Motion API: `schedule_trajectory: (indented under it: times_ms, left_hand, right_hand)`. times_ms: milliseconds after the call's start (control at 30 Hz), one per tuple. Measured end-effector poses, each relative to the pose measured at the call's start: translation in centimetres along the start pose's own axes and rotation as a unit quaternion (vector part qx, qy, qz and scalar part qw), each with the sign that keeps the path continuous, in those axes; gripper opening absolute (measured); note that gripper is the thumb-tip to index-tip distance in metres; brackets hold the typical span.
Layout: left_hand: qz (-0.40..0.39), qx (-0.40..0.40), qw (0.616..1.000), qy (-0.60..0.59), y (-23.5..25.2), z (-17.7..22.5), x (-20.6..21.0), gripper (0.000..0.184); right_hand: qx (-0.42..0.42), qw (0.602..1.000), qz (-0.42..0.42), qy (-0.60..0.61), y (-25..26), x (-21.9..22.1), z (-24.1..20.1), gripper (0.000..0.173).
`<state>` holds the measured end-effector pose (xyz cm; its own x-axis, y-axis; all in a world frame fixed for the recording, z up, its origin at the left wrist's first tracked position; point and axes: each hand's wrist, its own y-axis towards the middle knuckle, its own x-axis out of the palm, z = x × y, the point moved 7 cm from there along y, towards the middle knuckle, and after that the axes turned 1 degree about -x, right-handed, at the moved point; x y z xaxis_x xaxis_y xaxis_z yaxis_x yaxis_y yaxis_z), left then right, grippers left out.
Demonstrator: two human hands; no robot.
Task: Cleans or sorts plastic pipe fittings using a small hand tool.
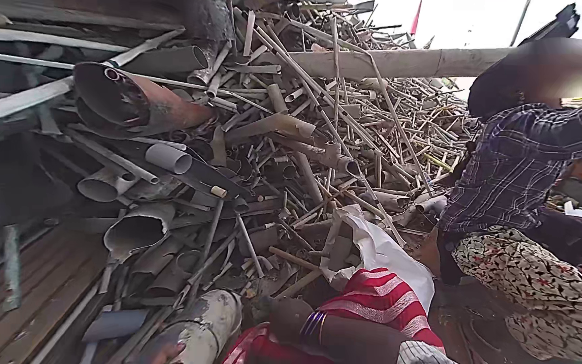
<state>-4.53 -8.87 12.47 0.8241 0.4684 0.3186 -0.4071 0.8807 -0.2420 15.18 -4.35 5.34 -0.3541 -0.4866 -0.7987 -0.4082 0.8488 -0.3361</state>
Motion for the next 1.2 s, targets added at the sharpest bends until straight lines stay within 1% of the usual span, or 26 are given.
schedule_trajectory:
  times_ms: [67,133,200,233,300,333,367,400,433,500,533,567,667,700,733,800,833,900,967,1000,1067,1100,1133,1167,1200]
  left_hand:
    - [0.028,0.004,0.999,-0.027,1.6,-1.1,-1.2,0.021]
    - [0.03,0.023,0.998,-0.054,2.4,-1.2,-1.6,0.021]
    - [0.014,0.031,0.996,-0.087,2.8,-1.4,-1.6,0.022]
    - [0.005,0.023,0.994,-0.102,3.1,-1.7,-1.4,0.022]
    - [-0.001,0.0,0.994,-0.111,3.1,-2.0,-1.1,0.021]
    - [-0.002,-0.013,0.994,-0.109,3.1,-2.1,-1.1,0.019]
    - [-0.001,-0.023,0.994,-0.105,3.0,-2.1,-1.0,0.018]
    - [0.001,-0.029,0.995,-0.1,2.9,-2.0,-0.9,0.018]
    - [0.003,-0.031,0.995,-0.093,2.8,-1.6,-0.9,0.019]
    - [-0.013,-0.046,0.996,-0.075,2.7,-1.3,-0.7,0.017]
    - [-0.025,-0.055,0.996,-0.07,2.7,-1.4,-0.6,0.017]
    - [-0.038,-0.062,0.995,-0.066,2.7,-1.5,-0.6,0.018]
    - [-0.055,-0.08,0.994,-0.051,2.5,-2.0,-0.6,0.017]
    - [-0.056,-0.083,0.994,-0.045,2.5,-2.1,-0.6,0.016]
    - [-0.059,-0.082,0.994,-0.04,2.5,-2.1,-0.7,0.016]
    - [-0.064,-0.077,0.994,-0.034,2.4,-1.8,-1.0,0.02]
    - [-0.069,-0.075,0.994,-0.032,2.3,-1.8,-1.1,0.021]
    - [-0.071,-0.075,0.994,-0.028,2.1,-2.0,-1.3,0.019]
    - [-0.06,-0.079,0.995,-0.027,2.2,-2.2,-1.3,0.015]
    - [-0.054,-0.079,0.995,-0.027,2.3,-2.1,-1.3,0.014]
    - [-0.051,-0.067,0.996,-0.03,2.6,-1.8,-1.6,0.015]
    - [-0.05,-0.064,0.996,-0.032,2.6,-1.7,-1.8,0.015]
    - [-0.053,-0.064,0.996,-0.032,2.5,-1.8,-1.8,0.015]
    - [-0.053,-0.068,0.996,-0.03,2.3,-1.9,-1.8,0.016]
    - [-0.054,-0.075,0.995,-0.027,2.2,-2.0,-1.7,0.016]
  right_hand:
    - [-0.01,1.0,-0.003,-0.003,0.1,-0.3,-0.7,0.059]
    - [-0.043,0.998,0.02,-0.031,-0.3,-1.1,-2.3,0.057]
    - [-0.062,0.99,0.1,-0.073,-0.4,-2.0,-2.4,0.055]
    - [-0.045,0.988,0.122,-0.087,0.0,-2.5,-1.8,0.055]
    - [0.016,0.987,0.135,-0.083,1.2,-3.2,-0.2,0.055]
    - [0.034,0.987,0.141,-0.066,1.6,-3.3,0.3,0.055]
    - [0.03,0.987,0.149,-0.059,1.7,-3.3,0.4,0.055]
    - [0.003,0.984,0.169,-0.065,1.4,-3.3,-0.1,0.055]
    - [-0.045,0.976,0.198,-0.082,0.8,-3.2,-0.9,0.055]
    - [-0.158,0.94,0.271,-0.135,-0.6,-2.8,-2.4,0.053]
    - [-0.183,0.925,0.293,-0.158,-1.0,-2.6,-2.6,0.053]
    - [-0.177,0.925,0.295,-0.162,-0.9,-2.5,-2.4,0.053]
    - [-0.113,0.947,0.275,-0.119,0.2,-2.9,-0.6,0.052]
    - [-0.118,0.945,0.278,-0.124,-0.2,-3.1,-0.7,0.052]
    - [-0.144,0.935,0.292,-0.14,-0.8,-3.2,-1.4,0.051]
    - [-0.208,0.904,0.326,-0.184,-2.0,-2.9,-3.0,0.048]
    - [-0.209,0.905,0.323,-0.183,-2.0,-2.6,-3.1,0.048]
    - [-0.169,0.924,0.303,-0.161,-1.0,-2.4,-2.1,0.049]
    - [-0.159,0.923,0.311,-0.164,-0.9,-2.9,-2.2,0.049]
    - [-0.178,0.914,0.326,-0.16,-1.5,-3.2,-2.9,0.049]
    - [-0.245,0.872,0.39,-0.168,-3.1,-3.3,-5.0,0.047]
    - [-0.261,0.858,0.404,-0.177,-3.4,-3.2,-5.5,0.046]
    - [-0.241,0.868,0.389,-0.192,-2.9,-2.8,-5.2,0.044]
    - [-0.172,0.905,0.333,-0.2,-1.8,-2.5,-4.3,0.044]
    - [-0.058,0.952,0.243,-0.18,-0.2,-2.3,-2.9,0.045]
